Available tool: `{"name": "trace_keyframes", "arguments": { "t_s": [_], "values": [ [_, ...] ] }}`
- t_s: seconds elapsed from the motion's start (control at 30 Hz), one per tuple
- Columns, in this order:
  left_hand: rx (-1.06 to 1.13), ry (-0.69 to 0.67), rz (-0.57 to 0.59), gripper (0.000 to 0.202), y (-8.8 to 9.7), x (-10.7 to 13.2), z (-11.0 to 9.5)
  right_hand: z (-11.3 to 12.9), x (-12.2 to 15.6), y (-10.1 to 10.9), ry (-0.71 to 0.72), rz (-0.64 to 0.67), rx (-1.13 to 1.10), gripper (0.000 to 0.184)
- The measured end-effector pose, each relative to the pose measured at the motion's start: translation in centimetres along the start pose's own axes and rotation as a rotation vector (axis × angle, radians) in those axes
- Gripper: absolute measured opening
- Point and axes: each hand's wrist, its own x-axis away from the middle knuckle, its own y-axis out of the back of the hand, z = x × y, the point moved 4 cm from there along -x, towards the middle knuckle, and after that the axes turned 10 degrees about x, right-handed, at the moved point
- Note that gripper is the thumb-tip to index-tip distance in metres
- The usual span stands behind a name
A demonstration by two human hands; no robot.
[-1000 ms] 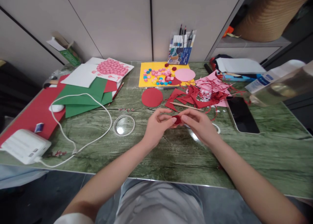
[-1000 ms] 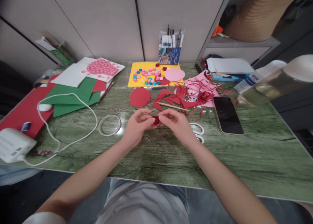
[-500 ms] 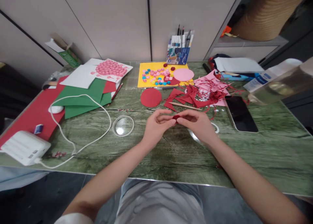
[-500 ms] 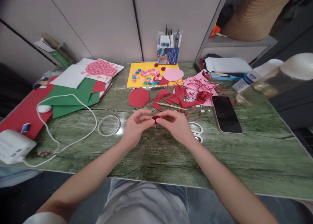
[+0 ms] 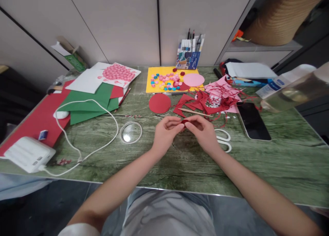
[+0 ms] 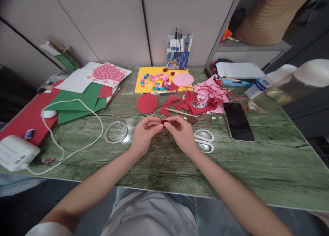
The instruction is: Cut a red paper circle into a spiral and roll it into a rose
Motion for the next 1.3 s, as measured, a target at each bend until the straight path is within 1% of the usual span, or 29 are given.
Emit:
{"name": "trace_keyframes", "arguments": {
  "t_s": [0.07, 0.17, 0.23, 0.27, 0.37, 0.53, 0.7, 0.87, 1.0, 1.1, 1.23, 1.3],
  "values": [
    [0.039, 0.087, 0.019, 0.027, 0.1, -0.4, 0.2, -0.7, -0.3, -0.1, -0.039, 0.056, -0.056, 0.016],
    [0.048, 0.207, 0.045, 0.029, 0.4, -0.8, 0.3, -1.5, -0.8, -0.2, -0.107, 0.195, -0.172, 0.020],
    [0.008, 0.236, 0.064, 0.027, 0.4, -0.9, 0.3, -1.7, -1.0, -0.2, -0.123, 0.263, -0.189, 0.024],
    [-0.014, 0.237, 0.071, 0.027, 0.4, -1.0, 0.3, -1.7, -1.1, -0.1, -0.118, 0.278, -0.174, 0.025],
    [-0.041, 0.213, 0.081, 0.025, 0.4, -1.0, 0.1, -1.4, -1.2, 0.2, -0.074, 0.248, -0.080, 0.021],
    [-0.008, 0.137, 0.065, 0.027, 0.2, -0.7, 0.2, -0.8, -1.0, 0.3, 0.003, 0.100, 0.037, 0.017],
    [0.008, 0.080, 0.001, 0.030, 0.3, -0.3, 0.5, -0.3, -0.5, 0.0, 0.049, 0.040, 0.047, 0.016],
    [0.028, 0.039, -0.010, 0.035, 0.2, 0.0, 0.4, -0.4, 0.0, -0.4, 0.066, -0.023, 0.034, 0.018],
    [0.036, 0.008, -0.024, 0.035, 0.1, 0.1, 0.3, -0.3, 0.3, -0.7, 0.075, -0.067, 0.023, 0.019],
    [0.014, 0.008, -0.009, 0.034, 0.1, -0.2, 0.4, -0.4, 0.1, -0.7, 0.081, -0.054, 0.012, 0.019],
    [-0.013, 0.047, 0.007, 0.036, 0.4, -0.7, 0.6, -0.7, -0.4, -0.5, 0.084, 0.028, -0.012, 0.024],
    [-0.020, 0.060, 0.022, 0.035, 0.6, -0.8, 0.5, -0.8, -0.7, -0.4, 0.078, 0.076, -0.015, 0.024]
  ]
}}
